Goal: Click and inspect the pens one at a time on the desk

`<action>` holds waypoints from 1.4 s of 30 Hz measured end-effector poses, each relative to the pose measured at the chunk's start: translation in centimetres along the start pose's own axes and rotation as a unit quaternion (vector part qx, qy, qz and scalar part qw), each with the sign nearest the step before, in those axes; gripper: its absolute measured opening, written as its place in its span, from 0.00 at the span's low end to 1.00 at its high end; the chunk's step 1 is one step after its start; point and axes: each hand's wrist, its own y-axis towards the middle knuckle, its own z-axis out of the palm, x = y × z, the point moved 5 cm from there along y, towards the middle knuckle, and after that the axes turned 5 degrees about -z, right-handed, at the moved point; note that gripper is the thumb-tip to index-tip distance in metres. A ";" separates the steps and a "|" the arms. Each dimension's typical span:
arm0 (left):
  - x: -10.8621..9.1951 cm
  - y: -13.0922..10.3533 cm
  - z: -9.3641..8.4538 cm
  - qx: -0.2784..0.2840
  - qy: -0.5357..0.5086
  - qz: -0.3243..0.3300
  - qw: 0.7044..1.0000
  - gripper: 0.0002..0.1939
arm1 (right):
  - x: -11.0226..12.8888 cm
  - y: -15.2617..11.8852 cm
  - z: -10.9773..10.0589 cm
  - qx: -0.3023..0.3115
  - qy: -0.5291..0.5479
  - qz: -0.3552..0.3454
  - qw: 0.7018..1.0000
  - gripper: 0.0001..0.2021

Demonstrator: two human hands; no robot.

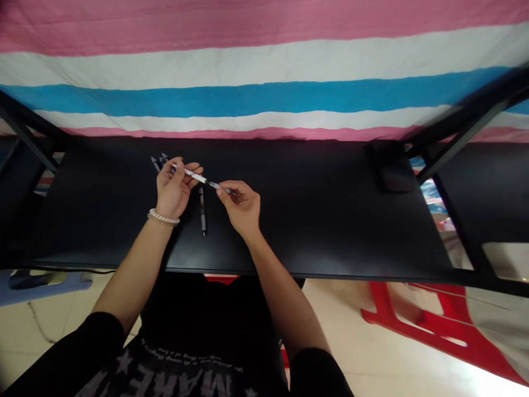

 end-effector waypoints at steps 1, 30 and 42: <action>0.2 -0.2 0.3 0.010 0.005 -0.002 1.000 0.15 | 0.2 -0.1 0.2 0.012 0.001 -0.013 1.000 0.09; 0.3 -0.6 0.7 -0.009 0.005 0.000 1.000 0.18 | -0.9 -1.0 0.0 0.068 -0.148 0.016 0.986 0.16; 0.1 -0.5 0.7 -0.004 -0.009 -0.004 1.000 0.16 | -0.3 -1.1 0.2 0.076 -0.184 -0.065 0.978 0.12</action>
